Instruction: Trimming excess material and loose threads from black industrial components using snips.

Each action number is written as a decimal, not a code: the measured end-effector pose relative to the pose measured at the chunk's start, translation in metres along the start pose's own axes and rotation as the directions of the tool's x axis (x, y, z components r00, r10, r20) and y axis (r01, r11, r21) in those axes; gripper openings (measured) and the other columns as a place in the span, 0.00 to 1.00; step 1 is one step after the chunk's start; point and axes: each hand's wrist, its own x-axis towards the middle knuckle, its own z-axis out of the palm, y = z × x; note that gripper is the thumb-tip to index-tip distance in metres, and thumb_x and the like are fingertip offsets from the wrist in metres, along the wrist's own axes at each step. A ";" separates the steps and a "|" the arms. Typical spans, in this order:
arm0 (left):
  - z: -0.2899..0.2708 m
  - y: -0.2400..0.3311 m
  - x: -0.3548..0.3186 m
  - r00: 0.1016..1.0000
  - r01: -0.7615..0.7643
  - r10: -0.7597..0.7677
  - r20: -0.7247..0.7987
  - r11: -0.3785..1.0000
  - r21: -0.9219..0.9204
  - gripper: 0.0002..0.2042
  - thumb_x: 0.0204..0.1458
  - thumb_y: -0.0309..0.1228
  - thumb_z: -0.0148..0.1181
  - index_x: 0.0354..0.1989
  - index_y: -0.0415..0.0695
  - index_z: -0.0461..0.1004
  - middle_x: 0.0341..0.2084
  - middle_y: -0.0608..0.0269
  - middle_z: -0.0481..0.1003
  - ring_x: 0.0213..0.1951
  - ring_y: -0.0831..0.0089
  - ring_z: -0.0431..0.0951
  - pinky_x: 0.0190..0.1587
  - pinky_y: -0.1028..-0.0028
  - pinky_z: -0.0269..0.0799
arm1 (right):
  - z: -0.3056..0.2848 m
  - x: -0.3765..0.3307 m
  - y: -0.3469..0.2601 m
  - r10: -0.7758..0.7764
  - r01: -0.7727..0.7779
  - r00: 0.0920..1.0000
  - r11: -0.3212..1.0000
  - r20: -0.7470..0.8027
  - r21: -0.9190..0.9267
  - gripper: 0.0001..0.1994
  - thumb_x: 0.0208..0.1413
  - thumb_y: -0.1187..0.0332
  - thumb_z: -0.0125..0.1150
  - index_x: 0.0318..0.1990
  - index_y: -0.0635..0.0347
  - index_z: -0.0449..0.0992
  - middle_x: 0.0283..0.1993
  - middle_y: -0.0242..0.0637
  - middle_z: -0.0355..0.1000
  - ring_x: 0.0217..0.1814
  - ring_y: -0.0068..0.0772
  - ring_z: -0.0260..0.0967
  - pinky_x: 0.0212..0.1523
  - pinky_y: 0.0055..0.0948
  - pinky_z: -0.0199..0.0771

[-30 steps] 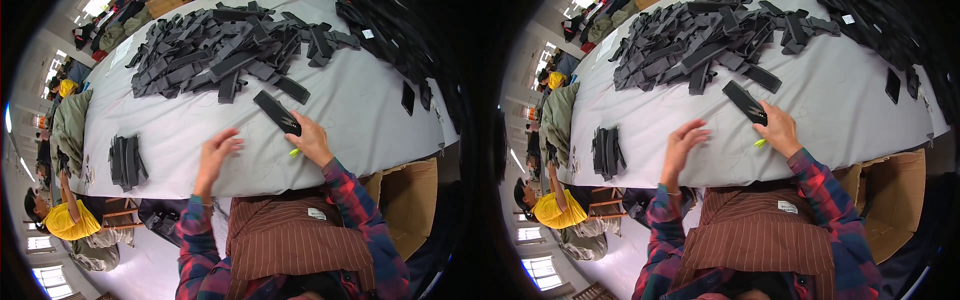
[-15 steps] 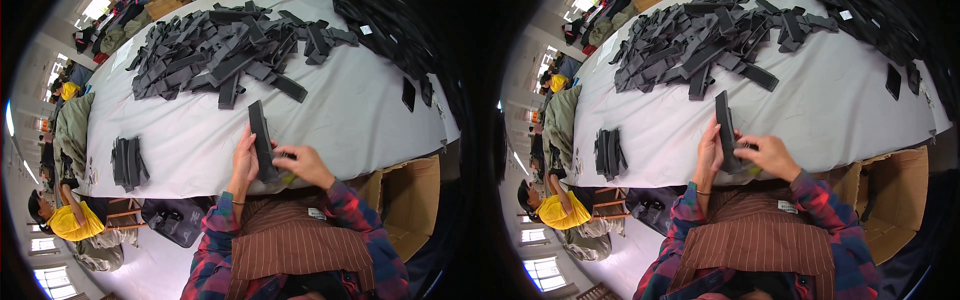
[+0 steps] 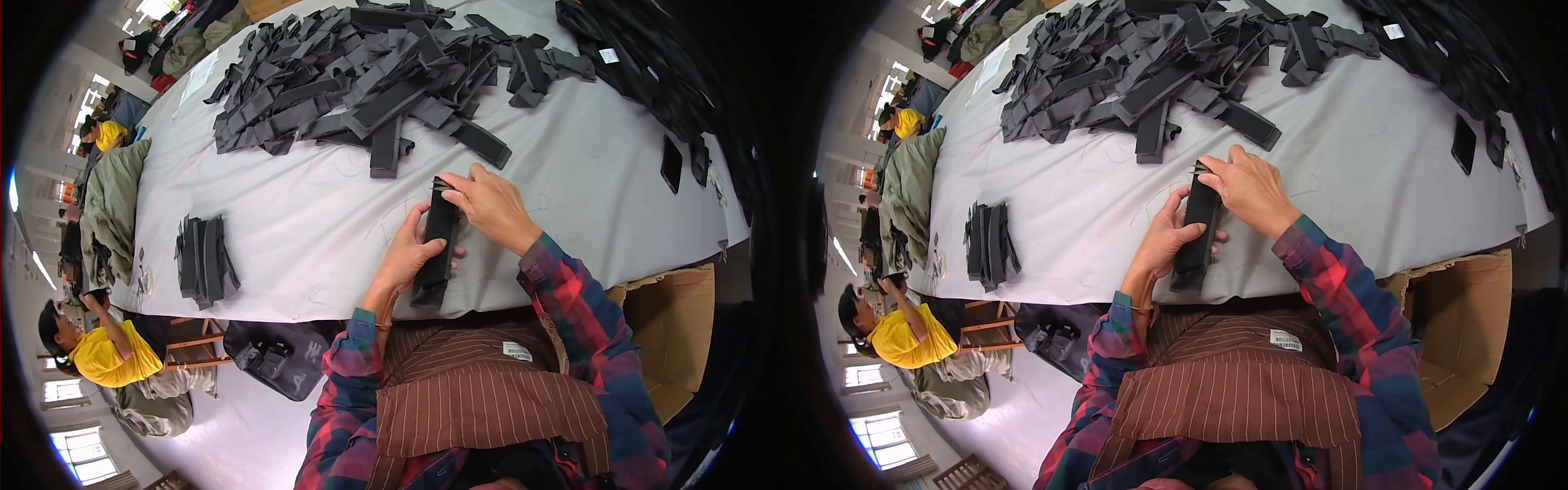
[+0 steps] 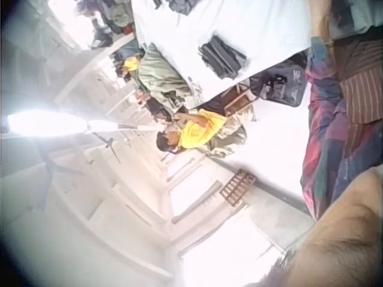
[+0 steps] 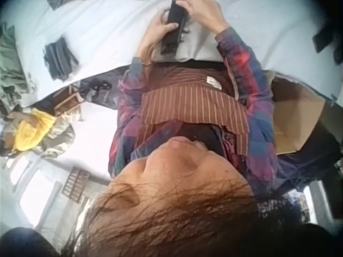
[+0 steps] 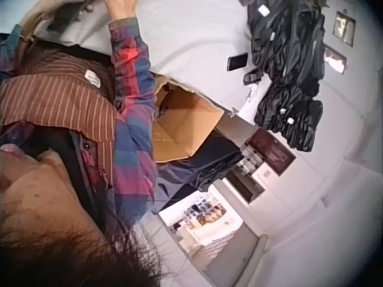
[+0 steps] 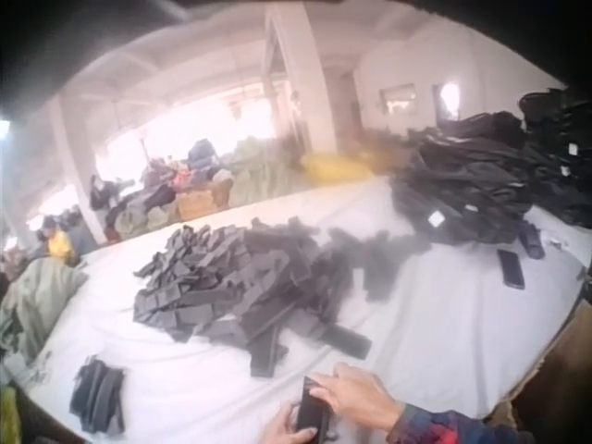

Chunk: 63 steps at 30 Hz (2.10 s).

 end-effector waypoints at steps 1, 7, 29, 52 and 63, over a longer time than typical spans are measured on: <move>0.000 0.000 0.000 1.000 0.006 -0.006 0.011 1.000 0.022 0.30 0.51 0.15 0.50 0.62 0.42 0.48 0.45 0.48 0.70 0.37 0.59 0.81 0.34 0.65 0.81 | 0.002 0.001 0.001 -0.011 0.012 1.000 0.999 0.002 -0.032 0.11 0.57 0.64 0.55 0.45 0.53 0.77 0.30 0.38 0.69 0.32 0.45 0.69 0.33 0.39 0.67; 0.001 -0.003 0.000 0.998 0.066 -0.065 -0.019 0.995 0.080 0.28 0.51 0.16 0.47 0.62 0.36 0.47 0.45 0.48 0.70 0.35 0.61 0.81 0.33 0.71 0.79 | 0.006 0.003 0.008 -0.033 0.034 0.998 0.999 0.060 -0.012 0.10 0.52 0.63 0.58 0.38 0.55 0.79 0.32 0.37 0.74 0.34 0.43 0.72 0.34 0.38 0.70; -0.005 -0.010 -0.010 0.996 0.084 -0.087 0.019 0.864 -0.496 0.20 0.62 0.38 0.47 0.59 0.41 0.60 0.42 0.55 0.72 0.35 0.72 0.73 0.33 0.73 0.74 | 0.001 0.009 0.007 0.045 -0.059 0.994 0.986 0.095 0.154 0.10 0.52 0.62 0.59 0.37 0.56 0.79 0.31 0.38 0.76 0.28 0.37 0.72 0.31 0.31 0.69; -0.001 0.005 -0.018 0.971 0.031 -0.055 -0.234 0.994 -0.102 0.23 0.55 0.35 0.58 0.49 0.35 0.55 0.34 0.51 0.69 0.31 0.55 0.81 0.30 0.61 0.82 | 0.014 0.036 0.010 -0.036 -0.097 0.943 0.921 0.332 0.376 0.11 0.52 0.60 0.59 0.37 0.56 0.80 0.31 0.37 0.77 0.32 0.36 0.73 0.33 0.31 0.69; -0.003 -0.009 -0.016 0.933 -0.044 0.038 -0.358 0.999 -0.008 0.27 0.50 0.31 0.66 0.50 0.36 0.53 0.34 0.58 0.70 0.25 0.73 0.76 0.25 0.73 0.76 | 0.019 0.012 0.000 -0.236 0.233 0.972 0.945 -0.015 0.227 0.04 0.49 0.66 0.62 0.32 0.54 0.79 0.29 0.32 0.76 0.32 0.38 0.72 0.34 0.33 0.68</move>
